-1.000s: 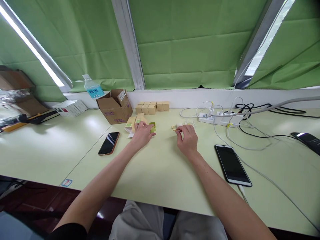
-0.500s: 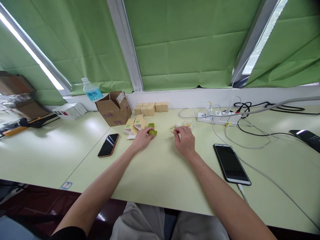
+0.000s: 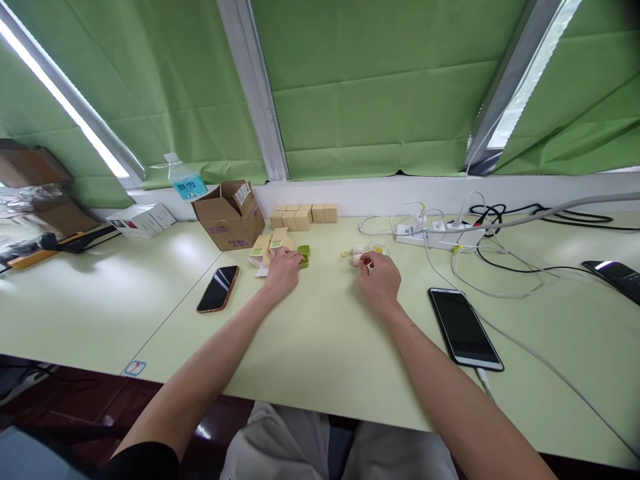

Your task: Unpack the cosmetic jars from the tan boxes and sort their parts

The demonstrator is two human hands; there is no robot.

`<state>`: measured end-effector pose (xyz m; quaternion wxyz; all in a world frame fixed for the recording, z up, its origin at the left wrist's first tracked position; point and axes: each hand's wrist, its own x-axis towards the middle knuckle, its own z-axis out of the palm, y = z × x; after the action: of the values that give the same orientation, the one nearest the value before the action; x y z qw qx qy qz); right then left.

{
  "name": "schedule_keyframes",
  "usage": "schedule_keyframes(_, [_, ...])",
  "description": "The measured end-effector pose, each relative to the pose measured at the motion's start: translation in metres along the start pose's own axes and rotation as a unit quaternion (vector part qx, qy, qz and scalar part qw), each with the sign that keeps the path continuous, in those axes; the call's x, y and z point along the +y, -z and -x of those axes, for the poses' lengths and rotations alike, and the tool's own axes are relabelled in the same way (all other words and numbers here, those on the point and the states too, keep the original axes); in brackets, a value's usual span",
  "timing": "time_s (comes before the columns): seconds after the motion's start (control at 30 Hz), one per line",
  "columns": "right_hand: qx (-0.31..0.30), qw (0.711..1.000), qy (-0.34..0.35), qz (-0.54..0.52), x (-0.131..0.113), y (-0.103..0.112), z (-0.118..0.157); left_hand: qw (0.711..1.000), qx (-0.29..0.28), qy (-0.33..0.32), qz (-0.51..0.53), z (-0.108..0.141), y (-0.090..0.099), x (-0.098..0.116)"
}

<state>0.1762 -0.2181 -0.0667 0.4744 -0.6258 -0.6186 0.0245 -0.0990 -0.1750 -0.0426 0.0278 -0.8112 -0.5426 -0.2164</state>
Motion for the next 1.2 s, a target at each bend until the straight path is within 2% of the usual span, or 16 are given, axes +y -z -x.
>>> schedule_keyframes(0.17, [-0.026,0.995,0.069,0.067,0.001,-0.004,-0.002,0.999,0.051,-0.015,0.002,0.006,-0.002,0.002])
schedule_keyframes(0.33, [-0.065,0.983,0.121,0.122,-0.006,-0.012,-0.008,0.994,0.090,-0.056,0.018,0.013,-0.002,0.016])
schedule_keyframes(0.5, [-0.107,0.964,0.176,0.170,-0.010,-0.018,-0.021,0.995,0.076,-0.056,0.029,0.015,0.001,0.030])
schedule_keyframes(0.8, [-0.127,0.944,0.205,0.224,-0.023,-0.035,-0.035,0.996,0.060,-0.063,0.031,0.017,0.000,0.037])
schedule_keyframes(0.93, [-0.115,0.945,0.207,0.226,-0.020,-0.022,-0.030,0.996,0.055,-0.068,0.031,0.019,-0.001,0.036])
schedule_keyframes(1.07, [-0.104,0.953,0.183,0.216,-0.014,0.002,-0.005,0.995,0.045,-0.081,0.025,0.016,-0.003,0.040])
schedule_keyframes(1.13, [-0.133,0.957,0.152,0.208,-0.017,0.010,0.012,0.996,0.031,-0.086,0.014,0.011,-0.002,0.045])
schedule_keyframes(1.2, [-0.201,0.948,0.132,0.208,-0.025,0.014,0.028,0.996,0.012,-0.089,0.000,0.003,0.000,0.050])
